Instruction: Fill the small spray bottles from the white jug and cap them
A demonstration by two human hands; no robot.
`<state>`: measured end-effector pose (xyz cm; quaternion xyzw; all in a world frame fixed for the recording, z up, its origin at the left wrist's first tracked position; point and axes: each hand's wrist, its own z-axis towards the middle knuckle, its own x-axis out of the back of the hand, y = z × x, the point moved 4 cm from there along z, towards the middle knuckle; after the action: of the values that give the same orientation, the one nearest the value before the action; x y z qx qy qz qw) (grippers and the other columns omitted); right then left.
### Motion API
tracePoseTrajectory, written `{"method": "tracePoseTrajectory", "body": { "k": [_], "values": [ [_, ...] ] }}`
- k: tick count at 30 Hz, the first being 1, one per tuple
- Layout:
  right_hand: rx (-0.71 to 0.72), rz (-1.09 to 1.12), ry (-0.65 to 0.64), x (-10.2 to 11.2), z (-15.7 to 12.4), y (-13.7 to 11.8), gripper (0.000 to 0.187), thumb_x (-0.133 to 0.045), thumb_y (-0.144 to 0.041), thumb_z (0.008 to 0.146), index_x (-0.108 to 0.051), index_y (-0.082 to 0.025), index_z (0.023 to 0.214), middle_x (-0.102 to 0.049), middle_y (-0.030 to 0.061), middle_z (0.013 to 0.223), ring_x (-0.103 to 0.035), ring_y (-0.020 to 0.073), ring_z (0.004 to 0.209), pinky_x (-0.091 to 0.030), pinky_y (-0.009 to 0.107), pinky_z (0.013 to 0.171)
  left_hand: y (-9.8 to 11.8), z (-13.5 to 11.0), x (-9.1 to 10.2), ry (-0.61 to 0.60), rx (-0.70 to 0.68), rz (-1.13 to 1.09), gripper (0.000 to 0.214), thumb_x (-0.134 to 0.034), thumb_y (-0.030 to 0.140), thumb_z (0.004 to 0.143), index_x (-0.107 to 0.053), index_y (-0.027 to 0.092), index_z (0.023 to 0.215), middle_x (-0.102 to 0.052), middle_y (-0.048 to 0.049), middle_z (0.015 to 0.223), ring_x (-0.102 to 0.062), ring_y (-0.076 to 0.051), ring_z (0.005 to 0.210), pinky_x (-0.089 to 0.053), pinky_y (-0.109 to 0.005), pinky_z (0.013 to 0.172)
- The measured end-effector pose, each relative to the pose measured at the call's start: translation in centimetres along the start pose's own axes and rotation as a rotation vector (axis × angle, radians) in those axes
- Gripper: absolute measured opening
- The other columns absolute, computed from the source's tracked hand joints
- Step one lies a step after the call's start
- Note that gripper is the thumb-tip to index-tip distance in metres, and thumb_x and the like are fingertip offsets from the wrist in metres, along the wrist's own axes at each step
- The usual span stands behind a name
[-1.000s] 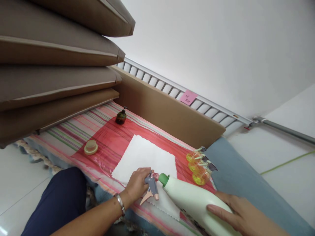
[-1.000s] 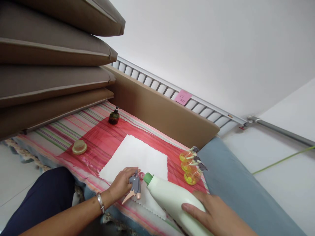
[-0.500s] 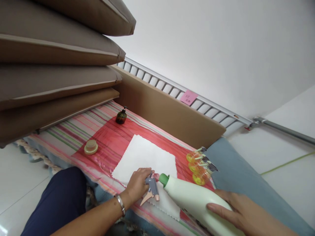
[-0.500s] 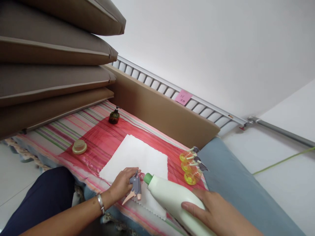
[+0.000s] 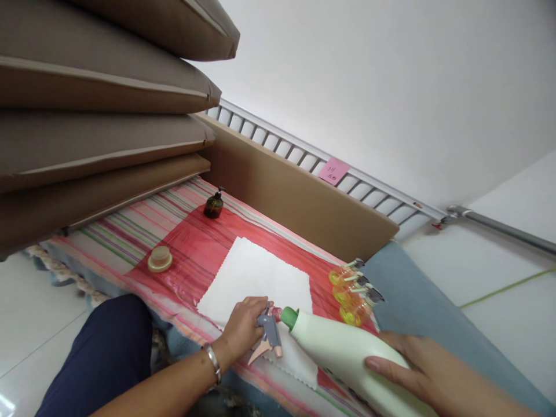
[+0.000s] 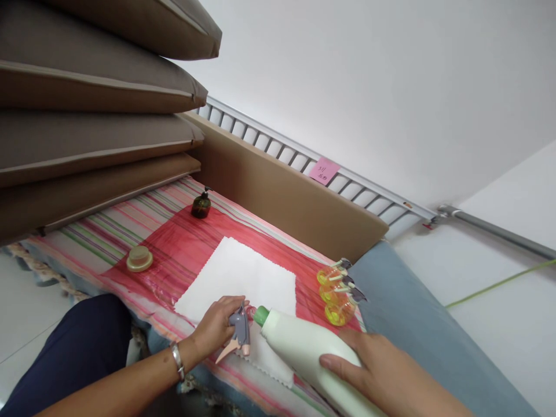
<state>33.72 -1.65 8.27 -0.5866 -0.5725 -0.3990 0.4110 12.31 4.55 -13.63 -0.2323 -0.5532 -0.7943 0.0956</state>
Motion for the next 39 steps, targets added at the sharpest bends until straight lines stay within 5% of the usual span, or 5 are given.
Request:
{"method": "tracePoseTrajectory", "body": {
  "k": [3, 39],
  "values": [
    [0.012, 0.029, -0.077, -0.1, 0.0, -0.3, 0.046, -0.043, -0.065, 0.078, -0.068, -0.029, 0.093, -0.072, 0.0015, 0.098, -0.064, 0.0263, 0.087, -0.05, 0.033, 0.077, 0.1, 0.0, 0.1, -0.017, 0.002, 0.003, 0.066, -0.049, -0.001, 0.059, -0.058, 0.025, 0.119, -0.059, -0.0027, 0.127, -0.05, -0.022, 0.116, -0.039, -0.037, 0.096],
    [0.011, 0.014, -0.075, 0.7, -0.1, -1.1, 0.046, -0.045, -0.062, 0.078, -0.07, -0.026, 0.092, -0.073, 0.0044, 0.097, -0.065, 0.029, 0.086, -0.052, 0.035, 0.077, 0.2, 0.0, 0.1, -0.024, 0.024, 0.002, 0.065, -0.051, -0.002, 0.059, -0.058, 0.026, 0.118, -0.059, -0.0026, 0.126, -0.05, -0.022, 0.115, -0.039, -0.037, 0.097]
  ]
}}
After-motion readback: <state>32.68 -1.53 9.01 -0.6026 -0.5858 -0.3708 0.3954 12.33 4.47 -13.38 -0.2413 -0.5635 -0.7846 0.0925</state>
